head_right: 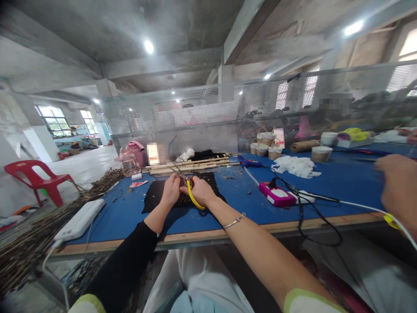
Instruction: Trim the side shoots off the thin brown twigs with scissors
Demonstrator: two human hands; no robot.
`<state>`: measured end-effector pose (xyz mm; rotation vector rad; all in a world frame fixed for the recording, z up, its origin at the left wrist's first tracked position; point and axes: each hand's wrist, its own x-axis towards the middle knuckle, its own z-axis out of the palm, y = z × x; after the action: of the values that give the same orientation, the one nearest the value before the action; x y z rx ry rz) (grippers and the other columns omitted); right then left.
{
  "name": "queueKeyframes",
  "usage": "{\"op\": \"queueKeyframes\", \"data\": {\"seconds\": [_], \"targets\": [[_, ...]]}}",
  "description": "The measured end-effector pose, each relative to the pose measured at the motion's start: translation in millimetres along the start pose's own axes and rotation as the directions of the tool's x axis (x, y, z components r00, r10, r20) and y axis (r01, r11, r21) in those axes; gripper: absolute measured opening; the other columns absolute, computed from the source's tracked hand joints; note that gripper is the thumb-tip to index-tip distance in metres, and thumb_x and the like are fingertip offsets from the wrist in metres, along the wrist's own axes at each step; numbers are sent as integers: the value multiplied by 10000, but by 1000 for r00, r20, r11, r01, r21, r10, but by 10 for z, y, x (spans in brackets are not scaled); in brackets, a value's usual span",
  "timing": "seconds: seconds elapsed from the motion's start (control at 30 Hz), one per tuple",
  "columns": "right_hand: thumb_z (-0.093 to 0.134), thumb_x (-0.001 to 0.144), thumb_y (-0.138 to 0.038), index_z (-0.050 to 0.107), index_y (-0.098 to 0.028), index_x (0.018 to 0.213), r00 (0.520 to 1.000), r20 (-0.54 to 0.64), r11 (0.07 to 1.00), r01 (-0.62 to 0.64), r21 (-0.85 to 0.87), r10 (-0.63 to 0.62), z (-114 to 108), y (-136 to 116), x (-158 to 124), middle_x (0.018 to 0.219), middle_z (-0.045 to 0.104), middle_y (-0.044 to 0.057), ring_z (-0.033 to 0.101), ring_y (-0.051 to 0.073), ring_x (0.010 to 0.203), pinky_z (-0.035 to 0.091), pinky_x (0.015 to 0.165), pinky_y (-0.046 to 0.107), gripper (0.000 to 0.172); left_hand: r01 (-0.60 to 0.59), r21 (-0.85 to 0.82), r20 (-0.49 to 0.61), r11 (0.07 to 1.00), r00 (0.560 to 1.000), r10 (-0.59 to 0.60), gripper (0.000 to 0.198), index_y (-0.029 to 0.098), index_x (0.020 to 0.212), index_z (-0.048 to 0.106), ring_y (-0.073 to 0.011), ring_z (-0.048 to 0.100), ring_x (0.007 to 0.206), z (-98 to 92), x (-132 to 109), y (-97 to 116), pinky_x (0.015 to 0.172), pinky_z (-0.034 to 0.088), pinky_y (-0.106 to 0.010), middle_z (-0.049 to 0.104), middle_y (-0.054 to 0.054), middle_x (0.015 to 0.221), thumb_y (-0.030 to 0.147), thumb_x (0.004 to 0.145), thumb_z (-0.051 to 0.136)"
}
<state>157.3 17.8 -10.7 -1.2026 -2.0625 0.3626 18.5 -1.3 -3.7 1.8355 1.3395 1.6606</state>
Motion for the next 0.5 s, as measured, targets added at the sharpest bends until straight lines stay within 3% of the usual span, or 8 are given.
{"op": "queueKeyframes", "data": {"seconds": [0.2, 0.37, 0.5], "targets": [[659, 627, -492, 499, -174, 899, 1000, 3, 999, -11, -52, 11, -13, -21, -1, 797, 600, 55, 553, 169, 691, 350, 586, 239, 448, 41, -87, 16, 995, 999, -40, 292, 145, 828, 565, -115, 501, 661, 11, 21, -40, 635, 398, -219, 579, -20, 725, 343, 837, 350], [648, 647, -473, 449, -153, 963, 997, -1, 997, 78, -5, -78, -26, -70, -18, 908, 561, 79, 541, 174, 797, 370, 670, 260, 492, 45, -182, 96, 982, 995, -28, 365, 136, 907, 574, -143, 543, 759, 49, 8, -28, 671, 422, -227, 618, -55, 847, 418, 839, 353], [642, 659, -467, 444, -155, 955, 996, -2, 996, 84, -11, -84, -45, -79, -26, 854, 571, 70, 541, 171, 743, 359, 639, 255, 474, 16, -172, 93, 985, 996, 0, 384, 137, 892, 580, -140, 541, 759, 55, 1, -24, 675, 420, -222, 620, -53, 851, 438, 838, 347]]}}
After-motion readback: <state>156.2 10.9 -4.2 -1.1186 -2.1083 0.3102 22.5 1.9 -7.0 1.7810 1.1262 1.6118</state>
